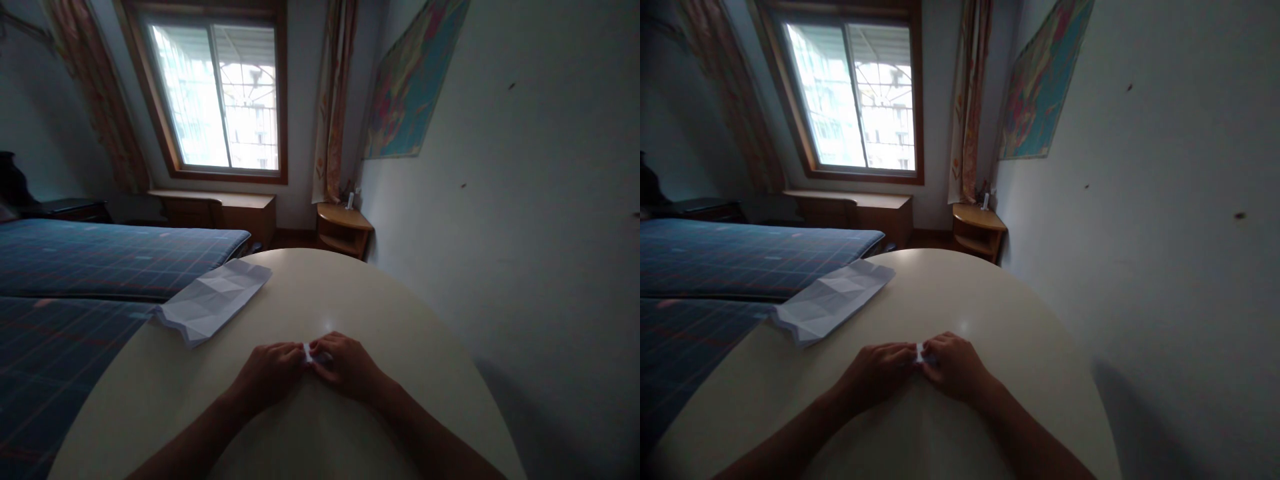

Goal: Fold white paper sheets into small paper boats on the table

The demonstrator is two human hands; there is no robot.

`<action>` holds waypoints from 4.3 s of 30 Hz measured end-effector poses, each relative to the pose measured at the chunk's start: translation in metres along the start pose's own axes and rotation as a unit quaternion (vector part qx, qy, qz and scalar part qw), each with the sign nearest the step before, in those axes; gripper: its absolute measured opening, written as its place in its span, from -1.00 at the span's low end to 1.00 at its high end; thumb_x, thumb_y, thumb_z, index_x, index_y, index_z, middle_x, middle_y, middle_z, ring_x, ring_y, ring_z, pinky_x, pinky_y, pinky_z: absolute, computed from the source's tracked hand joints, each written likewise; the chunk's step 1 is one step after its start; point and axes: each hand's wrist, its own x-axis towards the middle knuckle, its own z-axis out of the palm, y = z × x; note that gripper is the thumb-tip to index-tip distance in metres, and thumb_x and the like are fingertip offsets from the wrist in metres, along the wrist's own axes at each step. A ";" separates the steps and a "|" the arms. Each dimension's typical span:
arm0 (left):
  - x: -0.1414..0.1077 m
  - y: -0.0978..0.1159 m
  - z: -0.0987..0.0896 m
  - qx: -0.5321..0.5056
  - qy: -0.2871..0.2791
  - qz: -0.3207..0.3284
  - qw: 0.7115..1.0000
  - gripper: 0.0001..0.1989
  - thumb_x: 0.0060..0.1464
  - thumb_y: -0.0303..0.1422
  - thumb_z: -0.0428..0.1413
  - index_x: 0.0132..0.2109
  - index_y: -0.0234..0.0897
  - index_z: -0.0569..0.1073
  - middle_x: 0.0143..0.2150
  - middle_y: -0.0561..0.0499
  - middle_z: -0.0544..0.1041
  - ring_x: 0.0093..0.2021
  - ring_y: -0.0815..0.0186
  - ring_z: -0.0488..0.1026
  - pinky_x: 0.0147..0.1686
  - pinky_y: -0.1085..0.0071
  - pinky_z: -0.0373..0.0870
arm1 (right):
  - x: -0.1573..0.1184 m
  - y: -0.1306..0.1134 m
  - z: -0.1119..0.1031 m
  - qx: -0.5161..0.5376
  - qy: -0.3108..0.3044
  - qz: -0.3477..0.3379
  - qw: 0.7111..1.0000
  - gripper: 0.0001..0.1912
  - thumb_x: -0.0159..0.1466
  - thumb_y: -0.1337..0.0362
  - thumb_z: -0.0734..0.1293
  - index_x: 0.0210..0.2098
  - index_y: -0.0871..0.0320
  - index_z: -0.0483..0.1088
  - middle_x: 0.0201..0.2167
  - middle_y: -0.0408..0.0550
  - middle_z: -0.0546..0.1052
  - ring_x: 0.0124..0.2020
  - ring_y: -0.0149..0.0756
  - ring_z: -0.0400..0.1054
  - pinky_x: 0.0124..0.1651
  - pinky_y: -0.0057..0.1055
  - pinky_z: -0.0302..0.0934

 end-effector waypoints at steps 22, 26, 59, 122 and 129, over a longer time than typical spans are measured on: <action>0.001 0.011 -0.005 0.074 -0.030 -0.093 0.992 -0.80 0.23 -0.54 0.00 -0.13 -0.16 0.43 -0.28 0.05 0.62 -0.28 0.24 0.59 -0.37 0.48 0.41 | 0.007 -0.006 0.001 -0.095 -0.017 0.049 0.994 -0.79 0.37 0.26 0.24 -0.21 0.10 0.52 -0.30 -0.03 0.63 -0.25 -0.24 0.52 -0.23 -0.45 0.22; 0.003 0.012 -0.005 0.073 -0.039 -0.102 0.991 -0.82 0.22 -0.53 0.01 -0.13 -0.17 0.42 -0.27 0.05 0.62 -0.28 0.24 0.60 -0.38 0.47 0.40 | 0.005 -0.004 0.001 -0.097 -0.005 0.057 0.994 -0.85 0.32 0.27 0.29 -0.18 0.07 0.50 -0.30 -0.06 0.63 -0.27 -0.26 0.52 -0.29 -0.48 0.19; 0.003 0.006 0.009 -0.037 -0.004 -0.100 0.994 -0.75 0.23 -0.57 -0.02 -0.06 -0.22 0.47 -0.17 -0.01 0.57 -0.13 0.22 0.49 -0.13 0.32 0.43 | 0.007 -0.012 -0.002 -0.095 -0.042 0.125 0.987 -0.83 0.31 0.32 0.22 -0.16 0.11 0.42 -0.30 -0.04 0.62 -0.28 -0.27 0.51 -0.33 -0.46 0.09; -0.001 -0.033 0.013 -0.071 0.090 -0.094 0.989 -0.75 0.27 -0.37 -0.02 -0.01 -0.16 0.51 -0.16 -0.01 0.63 -0.19 0.28 0.58 -0.18 0.38 0.50 | 0.007 0.024 -0.007 -0.024 0.027 0.142 0.989 -0.75 0.37 0.26 0.21 -0.19 0.07 0.54 -0.18 -0.07 0.59 -0.11 -0.30 0.44 -0.08 -0.44 0.21; -0.004 -0.035 -0.012 -0.038 0.023 0.075 0.996 -0.80 0.30 -0.36 -0.01 -0.02 -0.11 0.48 0.18 -0.04 0.47 0.03 0.28 0.50 -0.04 0.34 0.47 | 0.005 0.034 -0.014 0.037 0.044 0.146 0.988 -0.78 0.31 0.26 0.26 -0.24 0.05 0.58 -0.23 -0.11 0.60 -0.21 -0.31 0.47 -0.15 -0.45 0.22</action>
